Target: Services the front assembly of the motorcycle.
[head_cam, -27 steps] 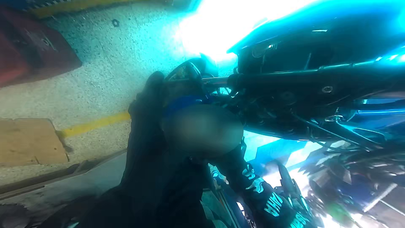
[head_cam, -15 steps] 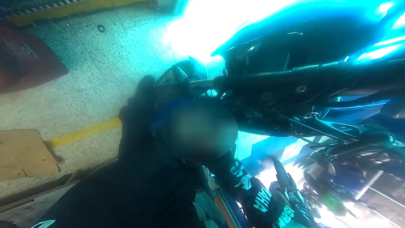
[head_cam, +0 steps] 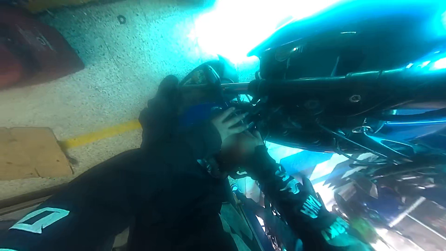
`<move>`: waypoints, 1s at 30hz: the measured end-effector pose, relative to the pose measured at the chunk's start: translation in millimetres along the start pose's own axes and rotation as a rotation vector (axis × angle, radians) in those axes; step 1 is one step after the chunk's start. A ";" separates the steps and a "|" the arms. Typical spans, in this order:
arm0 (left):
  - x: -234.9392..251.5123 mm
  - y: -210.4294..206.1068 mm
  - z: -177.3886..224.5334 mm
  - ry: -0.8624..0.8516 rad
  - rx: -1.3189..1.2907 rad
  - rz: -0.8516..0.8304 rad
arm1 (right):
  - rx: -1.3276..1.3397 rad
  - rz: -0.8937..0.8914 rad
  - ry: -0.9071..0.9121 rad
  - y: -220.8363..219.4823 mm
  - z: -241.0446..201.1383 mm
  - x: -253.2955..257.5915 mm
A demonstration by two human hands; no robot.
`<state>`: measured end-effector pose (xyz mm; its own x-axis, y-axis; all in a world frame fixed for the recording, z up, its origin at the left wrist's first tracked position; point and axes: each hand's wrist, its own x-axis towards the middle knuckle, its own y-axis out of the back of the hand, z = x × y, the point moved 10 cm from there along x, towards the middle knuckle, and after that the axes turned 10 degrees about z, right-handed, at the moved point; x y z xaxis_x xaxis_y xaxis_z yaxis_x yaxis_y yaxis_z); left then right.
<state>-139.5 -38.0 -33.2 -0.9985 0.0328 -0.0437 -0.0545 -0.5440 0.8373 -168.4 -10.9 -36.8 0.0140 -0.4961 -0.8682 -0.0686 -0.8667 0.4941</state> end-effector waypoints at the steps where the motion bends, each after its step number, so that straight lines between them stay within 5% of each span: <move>1: 1.5 -1.7 0.2 0.003 -0.015 -0.010 | 0.002 -0.008 0.032 -1.2 1.2 0.8; 7: 0.0 -1.6 -4.9 0.093 -0.080 -0.059 | 0.099 0.138 0.088 3.9 1.4 -5.4; 19: 8.3 3.4 -8.5 0.140 -0.104 -0.171 | 0.221 0.027 0.081 0.3 11.0 -3.1; 24: 9.5 5.1 -10.9 0.172 -0.120 -0.182 | 0.269 0.203 0.040 3.3 17.0 -7.2; 30: 10.0 0.3 -10.2 0.169 -0.137 -0.173 | 0.356 0.191 -0.022 1.0 24.6 -7.7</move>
<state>-149.5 -46.4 -39.0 -0.9601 0.0008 -0.2797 -0.2128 -0.6510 0.7286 -193.1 -6.7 -30.7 -0.0535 -0.6418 -0.7650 -0.4093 -0.6847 0.6030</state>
